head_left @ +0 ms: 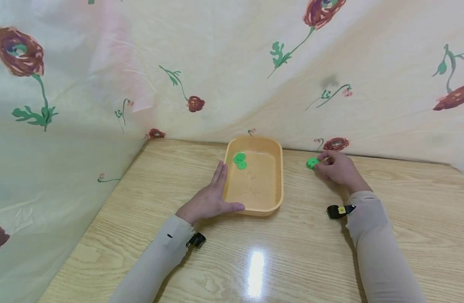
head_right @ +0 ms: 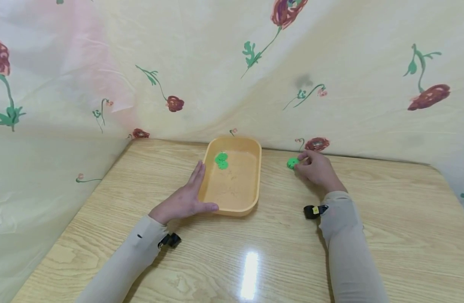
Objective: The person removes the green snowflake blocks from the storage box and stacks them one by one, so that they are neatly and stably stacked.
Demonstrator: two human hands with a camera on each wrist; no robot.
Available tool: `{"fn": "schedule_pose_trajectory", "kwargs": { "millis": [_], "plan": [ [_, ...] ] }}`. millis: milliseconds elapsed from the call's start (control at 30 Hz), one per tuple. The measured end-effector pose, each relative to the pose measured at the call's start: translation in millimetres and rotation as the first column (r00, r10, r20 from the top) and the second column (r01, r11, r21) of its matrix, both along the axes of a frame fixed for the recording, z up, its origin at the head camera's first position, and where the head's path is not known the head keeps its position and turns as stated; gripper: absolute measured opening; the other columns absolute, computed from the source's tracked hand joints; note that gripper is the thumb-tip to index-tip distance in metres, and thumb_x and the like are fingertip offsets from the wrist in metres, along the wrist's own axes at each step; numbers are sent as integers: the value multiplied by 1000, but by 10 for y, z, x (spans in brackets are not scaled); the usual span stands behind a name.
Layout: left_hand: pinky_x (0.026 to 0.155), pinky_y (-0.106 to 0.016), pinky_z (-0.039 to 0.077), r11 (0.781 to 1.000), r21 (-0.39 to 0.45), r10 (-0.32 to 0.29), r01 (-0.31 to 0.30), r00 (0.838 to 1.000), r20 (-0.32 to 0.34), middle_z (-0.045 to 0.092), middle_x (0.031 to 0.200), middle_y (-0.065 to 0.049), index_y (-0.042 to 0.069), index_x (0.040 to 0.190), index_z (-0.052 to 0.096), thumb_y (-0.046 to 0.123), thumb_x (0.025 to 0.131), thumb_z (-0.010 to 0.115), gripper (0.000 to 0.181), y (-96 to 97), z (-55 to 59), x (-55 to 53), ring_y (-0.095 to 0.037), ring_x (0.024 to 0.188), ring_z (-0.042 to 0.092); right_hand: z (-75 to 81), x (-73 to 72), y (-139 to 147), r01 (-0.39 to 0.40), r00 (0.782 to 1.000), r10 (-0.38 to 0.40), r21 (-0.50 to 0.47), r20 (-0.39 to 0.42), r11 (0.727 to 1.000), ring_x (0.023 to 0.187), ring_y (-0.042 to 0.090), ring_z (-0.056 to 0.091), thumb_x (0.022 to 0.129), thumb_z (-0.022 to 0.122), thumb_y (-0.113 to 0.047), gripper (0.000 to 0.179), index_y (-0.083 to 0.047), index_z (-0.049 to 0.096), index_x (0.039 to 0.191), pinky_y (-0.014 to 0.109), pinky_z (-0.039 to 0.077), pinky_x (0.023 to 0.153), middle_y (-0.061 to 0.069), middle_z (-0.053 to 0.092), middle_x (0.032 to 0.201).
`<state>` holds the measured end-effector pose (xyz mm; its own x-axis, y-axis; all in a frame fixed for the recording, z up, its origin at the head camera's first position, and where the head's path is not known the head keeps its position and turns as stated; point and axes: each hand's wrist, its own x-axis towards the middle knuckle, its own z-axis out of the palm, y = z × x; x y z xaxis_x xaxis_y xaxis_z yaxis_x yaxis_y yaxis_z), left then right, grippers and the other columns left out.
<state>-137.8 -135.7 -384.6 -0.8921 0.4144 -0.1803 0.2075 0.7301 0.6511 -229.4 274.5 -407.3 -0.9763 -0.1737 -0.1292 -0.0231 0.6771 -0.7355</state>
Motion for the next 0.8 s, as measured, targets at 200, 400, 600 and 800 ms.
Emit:
{"fn": "schedule_pose_trajectory", "kwargs": {
  "millis": [200,400,600,800],
  "plan": [
    [97,-46,49,1000,0,3,-3,1000,4,-30,161,9,18,160,-16,65,79,77,132,1,-2,-9,-41,136,42,-10,-5,-1,7,1000,-7,1,2,1000,70,21,58,97,67,-19,38,3,55,125,30,49,59,10,62,86],
    [99,-46,48,1000,2,9,-9,1000,7,-30,161,10,17,161,-15,64,79,78,132,-3,-3,-12,-40,136,42,-16,-9,-5,10,1000,-10,3,10,1000,71,22,58,97,67,-20,38,2,55,125,30,49,59,10,62,87],
    [98,-46,48,1000,5,13,-13,1000,9,-29,161,11,18,161,-15,64,79,78,132,-8,-1,2,-40,136,42,-18,-5,-7,17,1000,-17,4,18,1000,72,21,59,98,67,-23,40,2,54,128,30,50,60,10,62,90],
    [100,-47,46,1000,15,18,-18,1000,14,-29,161,12,18,161,-14,64,78,78,132,-15,-6,8,-40,138,40,39,40,-10,28,1000,-29,-21,-8,999,70,22,61,101,63,-29,46,3,53,133,31,51,60,13,64,87]
  ]
}}
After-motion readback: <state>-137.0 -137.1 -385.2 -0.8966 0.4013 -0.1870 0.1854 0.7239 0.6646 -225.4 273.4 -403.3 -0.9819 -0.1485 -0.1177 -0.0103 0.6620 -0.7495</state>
